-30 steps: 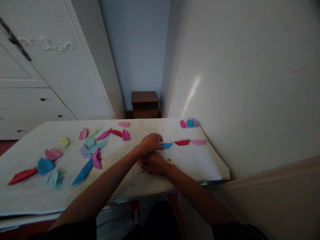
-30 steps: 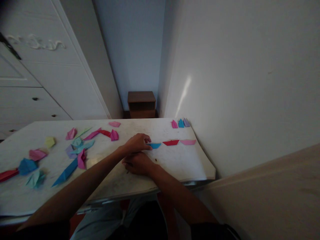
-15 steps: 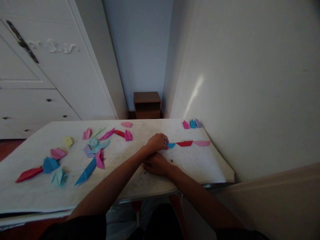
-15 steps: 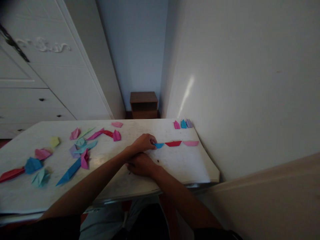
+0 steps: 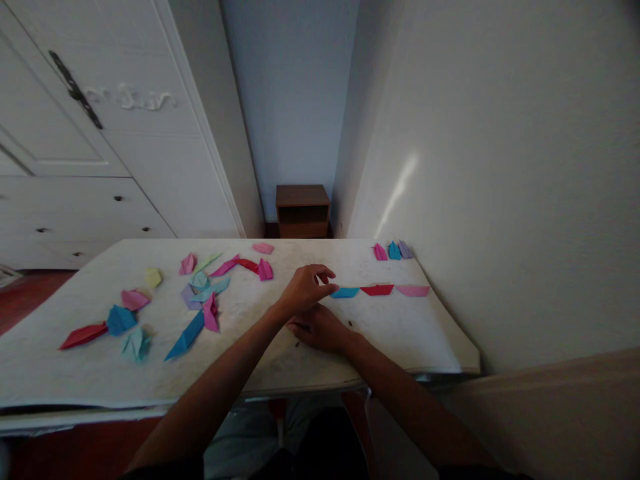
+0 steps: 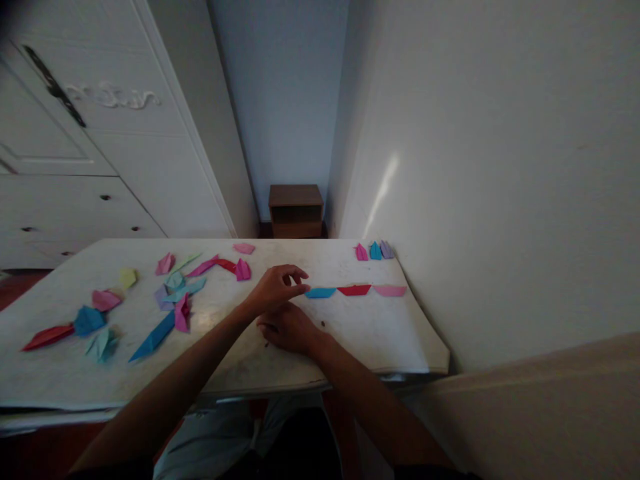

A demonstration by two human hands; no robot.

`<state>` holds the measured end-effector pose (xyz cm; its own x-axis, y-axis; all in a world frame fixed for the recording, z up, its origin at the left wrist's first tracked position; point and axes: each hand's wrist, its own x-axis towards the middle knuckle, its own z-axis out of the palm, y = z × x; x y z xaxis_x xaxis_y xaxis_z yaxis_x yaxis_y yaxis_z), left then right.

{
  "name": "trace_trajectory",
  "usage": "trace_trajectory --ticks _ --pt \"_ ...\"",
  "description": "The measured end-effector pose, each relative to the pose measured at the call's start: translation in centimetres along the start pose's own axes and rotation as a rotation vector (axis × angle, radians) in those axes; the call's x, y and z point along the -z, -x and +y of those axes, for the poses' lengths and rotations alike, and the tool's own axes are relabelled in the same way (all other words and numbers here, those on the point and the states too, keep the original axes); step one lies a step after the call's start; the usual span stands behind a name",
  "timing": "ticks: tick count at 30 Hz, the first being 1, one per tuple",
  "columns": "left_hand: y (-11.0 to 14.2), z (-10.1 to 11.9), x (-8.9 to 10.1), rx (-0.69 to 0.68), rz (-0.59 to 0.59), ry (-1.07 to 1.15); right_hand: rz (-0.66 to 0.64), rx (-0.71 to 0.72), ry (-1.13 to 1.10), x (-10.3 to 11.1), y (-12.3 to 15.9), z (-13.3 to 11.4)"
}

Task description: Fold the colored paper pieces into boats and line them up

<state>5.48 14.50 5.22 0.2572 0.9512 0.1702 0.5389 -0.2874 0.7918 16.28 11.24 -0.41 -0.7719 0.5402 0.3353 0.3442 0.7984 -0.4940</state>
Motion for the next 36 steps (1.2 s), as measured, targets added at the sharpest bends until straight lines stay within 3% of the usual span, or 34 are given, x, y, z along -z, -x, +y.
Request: trace_trajectory --ticks 6,10,13,17,21,26,31,36 --pt "7.4 -1.6 3.4 0.187 0.231 0.107 0.067 0.076 -0.085 -0.1 0.1 0.2" --pt "12.4 -3.7 4.1 0.267 0.303 0.075 0.068 0.093 -0.125 0.1 -0.1 -0.2" --pt "14.7 -4.8 4.1 0.281 0.356 0.038 0.073 0.061 -0.177 0.1 -0.3 -0.3" --pt "15.6 -5.4 4.1 0.259 0.347 0.041 0.053 -0.055 -0.3 0.3 -0.5 0.0" --pt "15.3 -5.7 4.4 0.248 0.309 0.121 0.0 -0.257 -0.376 0.8 -1.3 0.6" --pt "15.7 -6.3 4.4 0.25 0.39 0.28 -0.042 -0.471 -0.502 0.6 -4.9 1.7" --pt "16.3 -6.2 4.0 0.247 0.421 0.318 0.005 -0.621 -0.226 -0.2 -10.6 2.0" --pt "16.2 -6.3 4.1 0.242 0.441 0.407 -0.071 -0.702 0.117 -0.9 -14.3 1.9"
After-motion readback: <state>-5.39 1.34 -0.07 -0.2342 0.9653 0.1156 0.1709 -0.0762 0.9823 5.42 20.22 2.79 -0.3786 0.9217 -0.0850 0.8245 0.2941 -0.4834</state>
